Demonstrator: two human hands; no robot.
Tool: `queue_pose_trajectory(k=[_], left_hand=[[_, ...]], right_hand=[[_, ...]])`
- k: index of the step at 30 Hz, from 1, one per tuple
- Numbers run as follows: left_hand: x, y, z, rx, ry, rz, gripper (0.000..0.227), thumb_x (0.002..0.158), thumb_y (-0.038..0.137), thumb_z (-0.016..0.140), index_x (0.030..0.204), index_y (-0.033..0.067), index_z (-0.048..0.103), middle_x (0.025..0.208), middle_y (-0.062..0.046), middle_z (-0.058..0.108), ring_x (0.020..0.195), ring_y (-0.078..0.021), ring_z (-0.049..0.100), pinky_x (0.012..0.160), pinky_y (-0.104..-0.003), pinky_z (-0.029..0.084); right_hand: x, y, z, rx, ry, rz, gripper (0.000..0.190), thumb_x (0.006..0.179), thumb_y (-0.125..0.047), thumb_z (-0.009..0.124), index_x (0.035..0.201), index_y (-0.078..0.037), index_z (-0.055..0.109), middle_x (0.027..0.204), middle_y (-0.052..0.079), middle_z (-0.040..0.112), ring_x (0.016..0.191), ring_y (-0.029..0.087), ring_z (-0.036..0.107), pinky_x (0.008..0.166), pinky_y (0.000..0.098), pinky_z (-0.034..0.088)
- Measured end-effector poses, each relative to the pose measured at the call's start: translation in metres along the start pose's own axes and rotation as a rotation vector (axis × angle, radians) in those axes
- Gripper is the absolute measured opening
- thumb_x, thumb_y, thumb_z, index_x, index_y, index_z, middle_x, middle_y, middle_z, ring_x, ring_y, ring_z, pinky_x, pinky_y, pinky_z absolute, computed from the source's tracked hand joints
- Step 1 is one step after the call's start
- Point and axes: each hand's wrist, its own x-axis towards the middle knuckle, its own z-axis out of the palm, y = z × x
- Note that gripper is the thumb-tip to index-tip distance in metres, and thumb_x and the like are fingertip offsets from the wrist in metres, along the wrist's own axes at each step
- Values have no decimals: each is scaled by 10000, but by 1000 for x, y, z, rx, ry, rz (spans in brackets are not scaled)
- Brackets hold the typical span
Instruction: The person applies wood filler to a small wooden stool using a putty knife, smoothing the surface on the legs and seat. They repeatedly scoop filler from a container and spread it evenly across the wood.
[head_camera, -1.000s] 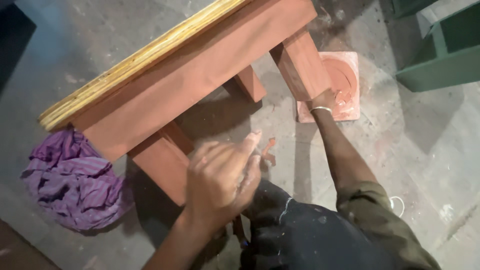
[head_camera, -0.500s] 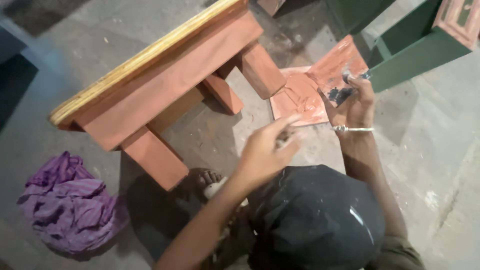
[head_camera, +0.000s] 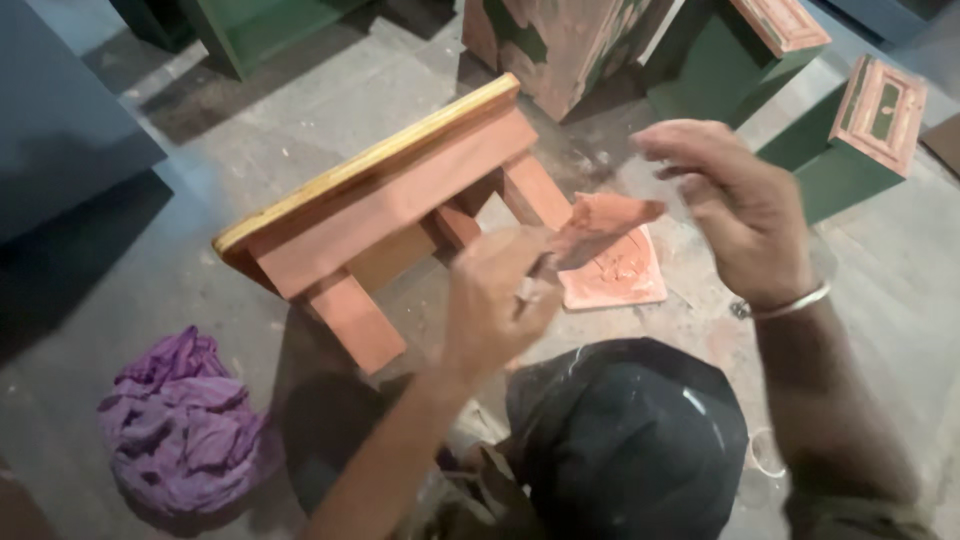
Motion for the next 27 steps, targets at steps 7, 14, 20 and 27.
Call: queue_pose_trajectory(k=[7, 14, 20, 27], left_hand=[[-3, 4, -46, 225, -146, 147, 186, 794, 107, 683, 975, 59, 677, 784, -74, 625, 737, -266, 621, 718, -401, 477], [-15, -24, -50, -255, -199, -231, 380, 852, 62, 600, 1214, 20, 708, 830, -63, 653, 712, -171, 612, 656, -302, 491], [-18, -70, -46, -1192, -108, -713, 423, 916, 6, 521, 1307, -75, 659, 869, -12, 636, 684, -23, 524, 613, -184, 409], [-5, -100, -48, -1152, -72, -913, 389, 896, 34, 525, 1229, -94, 679, 809, 32, 633, 657, -24, 532, 598, -185, 422]], right_hand=[[21, -37, 18, -45, -442, 29, 398, 885, 136, 558, 1180, -58, 741, 1285, 96, 689, 1250, 210, 640, 1045, 340, 524], [27, -33, 29, -407, -484, -189, 487, 841, 129, 545, 1233, -98, 722, 1355, 134, 655, 1283, 305, 608, 1064, 395, 493], [34, -5, 42, -399, -572, -301, 524, 916, 5, 607, 1430, -86, 556, 1521, 217, 502, 1398, 382, 516, 1110, 465, 465], [24, 12, 37, -581, -507, -157, 470, 875, -10, 615, 1334, -105, 637, 1373, 182, 632, 1278, 348, 612, 1049, 449, 519]])
